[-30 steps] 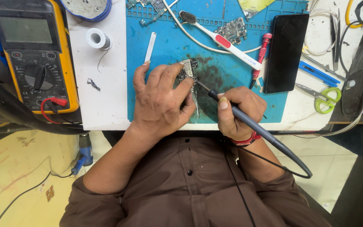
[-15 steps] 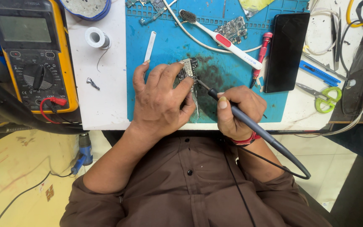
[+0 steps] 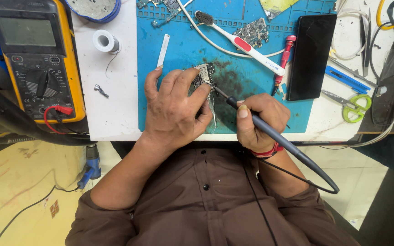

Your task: The person uses a soldering iron to apply heat to multiple points on a small circuit board placed on a blue mat. They hold the board steady with the left hand while manipulating the soldering iron with the right hand, moving across different components on the board.

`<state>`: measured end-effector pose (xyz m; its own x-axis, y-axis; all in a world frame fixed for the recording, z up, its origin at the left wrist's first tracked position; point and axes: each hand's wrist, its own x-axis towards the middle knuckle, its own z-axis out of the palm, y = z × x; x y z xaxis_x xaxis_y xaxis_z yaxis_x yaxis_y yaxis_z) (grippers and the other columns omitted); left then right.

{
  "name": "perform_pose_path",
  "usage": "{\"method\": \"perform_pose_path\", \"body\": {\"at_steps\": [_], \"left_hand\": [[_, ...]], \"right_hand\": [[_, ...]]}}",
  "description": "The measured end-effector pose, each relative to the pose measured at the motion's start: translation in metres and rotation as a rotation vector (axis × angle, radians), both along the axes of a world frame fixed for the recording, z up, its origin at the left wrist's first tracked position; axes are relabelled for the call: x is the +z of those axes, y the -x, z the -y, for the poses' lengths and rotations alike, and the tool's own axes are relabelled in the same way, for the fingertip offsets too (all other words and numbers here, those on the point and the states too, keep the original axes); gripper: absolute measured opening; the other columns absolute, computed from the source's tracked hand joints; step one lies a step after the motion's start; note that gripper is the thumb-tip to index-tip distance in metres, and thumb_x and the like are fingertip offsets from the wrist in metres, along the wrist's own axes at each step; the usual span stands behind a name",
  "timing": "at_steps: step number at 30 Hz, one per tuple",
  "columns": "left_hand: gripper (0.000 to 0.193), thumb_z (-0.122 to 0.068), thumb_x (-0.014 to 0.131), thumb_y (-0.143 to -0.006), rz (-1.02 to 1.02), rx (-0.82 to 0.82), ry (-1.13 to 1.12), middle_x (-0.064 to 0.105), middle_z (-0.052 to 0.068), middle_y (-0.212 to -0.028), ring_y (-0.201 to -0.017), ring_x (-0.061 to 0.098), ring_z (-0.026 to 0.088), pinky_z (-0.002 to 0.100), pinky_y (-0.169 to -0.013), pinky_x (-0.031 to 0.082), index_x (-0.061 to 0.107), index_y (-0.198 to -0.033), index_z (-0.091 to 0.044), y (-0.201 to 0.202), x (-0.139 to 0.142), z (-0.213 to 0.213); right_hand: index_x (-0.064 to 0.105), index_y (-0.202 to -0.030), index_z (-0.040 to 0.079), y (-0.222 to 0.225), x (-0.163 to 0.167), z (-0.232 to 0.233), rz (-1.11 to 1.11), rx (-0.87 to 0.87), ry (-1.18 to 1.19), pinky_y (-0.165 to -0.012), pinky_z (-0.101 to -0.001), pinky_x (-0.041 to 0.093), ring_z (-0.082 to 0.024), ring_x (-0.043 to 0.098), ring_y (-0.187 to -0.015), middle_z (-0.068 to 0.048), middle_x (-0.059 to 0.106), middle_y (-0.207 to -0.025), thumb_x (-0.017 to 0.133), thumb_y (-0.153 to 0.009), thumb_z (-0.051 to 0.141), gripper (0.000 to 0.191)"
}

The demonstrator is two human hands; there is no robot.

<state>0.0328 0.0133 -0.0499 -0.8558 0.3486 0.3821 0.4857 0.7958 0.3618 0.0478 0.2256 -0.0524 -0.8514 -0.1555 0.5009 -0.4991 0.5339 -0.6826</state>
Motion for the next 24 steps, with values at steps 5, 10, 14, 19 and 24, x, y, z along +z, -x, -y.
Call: {"method": "perform_pose_path", "body": {"at_steps": [5, 10, 14, 19, 24], "left_hand": [[0.025, -0.027, 0.074, -0.090, 0.001, 0.001, 0.001, 0.059, 0.009, -0.133, -0.123, 0.056, 0.025, 0.052, -0.118, 0.025, 0.072, -0.112, -0.015, -0.0005, 0.0005, 0.0001], [0.025, -0.027, 0.074, -0.089, 0.006, 0.002, -0.002, 0.059, 0.008, -0.132, -0.122, 0.056, 0.024, 0.053, -0.118, 0.025, 0.072, -0.112, -0.015, -0.0001, 0.0010, -0.0003], [0.025, -0.027, 0.074, -0.089, 0.006, 0.001, -0.004, 0.059, 0.009, -0.132, -0.122, 0.056, 0.025, 0.052, -0.118, 0.025, 0.072, -0.111, -0.015, -0.0002, 0.0009, -0.0001], [0.026, -0.027, 0.074, -0.089, 0.007, 0.000, -0.010, 0.059, 0.009, -0.133, -0.122, 0.056, 0.025, 0.052, -0.118, 0.024, 0.072, -0.112, -0.016, -0.0005, 0.0011, 0.0001], [0.025, -0.027, 0.074, -0.089, 0.010, -0.002, -0.010, 0.060, 0.009, -0.132, -0.123, 0.056, 0.025, 0.052, -0.118, 0.025, 0.072, -0.112, -0.015, -0.0017, 0.0018, -0.0001]], "right_hand": [[0.058, -0.093, 0.001, 0.0003, 0.0001, 0.0004, 0.004, 0.012, 0.004, -0.059, -0.0311, 0.048, -0.025, 0.065, -0.068, -0.012, 0.068, -0.083, 0.064, -0.102, 0.009, 0.013], [0.059, -0.093, 0.001, 0.0002, 0.0003, 0.0001, 0.005, 0.002, -0.004, -0.059, -0.0312, 0.048, -0.025, 0.064, -0.068, -0.012, 0.069, -0.083, 0.064, -0.102, 0.009, 0.013], [0.059, -0.093, 0.001, -0.0004, 0.0002, 0.0001, 0.001, -0.014, -0.005, -0.059, -0.0311, 0.048, -0.025, 0.065, -0.069, -0.012, 0.069, -0.085, 0.064, -0.102, 0.009, 0.013], [0.059, -0.094, 0.001, -0.0004, 0.0004, 0.0013, 0.003, -0.008, 0.000, -0.059, -0.0313, 0.048, -0.025, 0.065, -0.069, -0.012, 0.069, -0.085, 0.064, -0.102, 0.009, 0.013], [0.059, -0.093, 0.001, -0.0009, 0.0013, 0.0008, 0.008, -0.007, -0.011, -0.058, -0.0313, 0.048, -0.025, 0.065, -0.068, -0.012, 0.069, -0.084, 0.064, -0.102, 0.009, 0.013]]}}
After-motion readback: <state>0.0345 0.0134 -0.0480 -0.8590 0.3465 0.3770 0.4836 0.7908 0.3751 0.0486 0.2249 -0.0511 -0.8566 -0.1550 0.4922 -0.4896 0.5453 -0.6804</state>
